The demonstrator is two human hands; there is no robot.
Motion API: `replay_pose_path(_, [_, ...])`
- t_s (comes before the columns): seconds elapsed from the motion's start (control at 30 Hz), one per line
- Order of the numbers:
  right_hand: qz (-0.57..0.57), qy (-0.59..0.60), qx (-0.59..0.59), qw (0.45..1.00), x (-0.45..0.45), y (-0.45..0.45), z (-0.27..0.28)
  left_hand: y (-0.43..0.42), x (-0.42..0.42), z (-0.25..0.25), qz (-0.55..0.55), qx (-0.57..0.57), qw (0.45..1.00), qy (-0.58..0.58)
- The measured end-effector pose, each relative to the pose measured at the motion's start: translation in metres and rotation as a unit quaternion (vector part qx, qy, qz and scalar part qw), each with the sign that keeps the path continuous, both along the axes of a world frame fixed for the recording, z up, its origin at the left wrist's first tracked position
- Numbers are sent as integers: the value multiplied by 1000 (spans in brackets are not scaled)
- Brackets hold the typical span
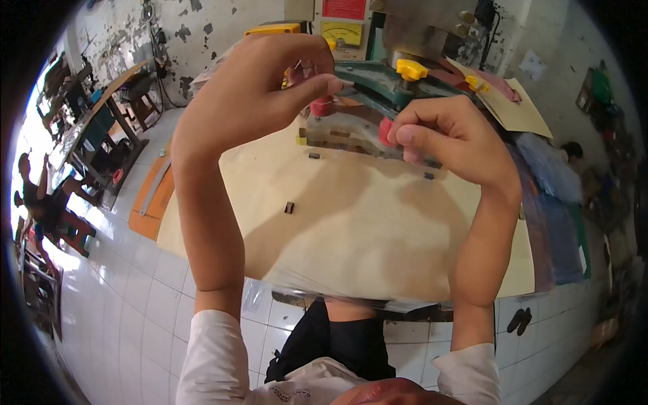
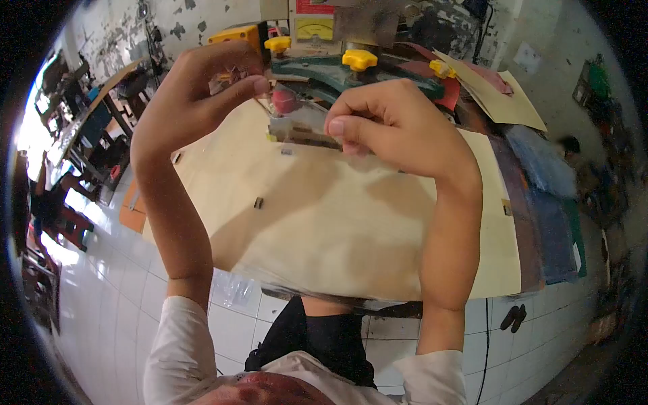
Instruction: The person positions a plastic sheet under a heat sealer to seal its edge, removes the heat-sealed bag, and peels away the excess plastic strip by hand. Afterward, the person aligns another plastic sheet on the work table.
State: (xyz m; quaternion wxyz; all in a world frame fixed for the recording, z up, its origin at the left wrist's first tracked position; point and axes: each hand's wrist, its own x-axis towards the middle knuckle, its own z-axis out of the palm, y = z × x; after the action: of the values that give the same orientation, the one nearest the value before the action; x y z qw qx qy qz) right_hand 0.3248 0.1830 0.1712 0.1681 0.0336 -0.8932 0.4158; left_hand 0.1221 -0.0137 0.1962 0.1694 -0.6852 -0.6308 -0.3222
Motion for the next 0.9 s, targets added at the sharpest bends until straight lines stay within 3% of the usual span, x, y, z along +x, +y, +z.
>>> replay_pose_path(0.1, [-5,-25,-26,999,16,-3,2,13,-8,2,-71,-38,997,1])
replay_pose_path(0.27, [-30,-30,47,998,24,-9,13,6,-1,-3,-96,-15,995,-30])
replay_pose_path(0.4, [-33,-25,59,997,20,-7,14,-7,4,2,-22,-31,997,60])
replay_pose_path(0.53, [-28,-14,52,998,15,-7,10,1,10,-4,-26,6,997,75])
replay_pose_path(0.63, [-29,-12,46,998,12,-5,4,14,19,-10,-121,5,989,88])
replay_pose_path(0.77, [-15,8,39,999,12,-8,3,30,27,-16,-163,-33,982,88])
replay_pose_path(0.83, [-1,33,51,998,14,-8,4,30,27,-11,-156,-136,977,42])
replay_pose_path(0.9, [2,35,58,998,18,-7,6,31,24,-11,-184,-129,974,8])
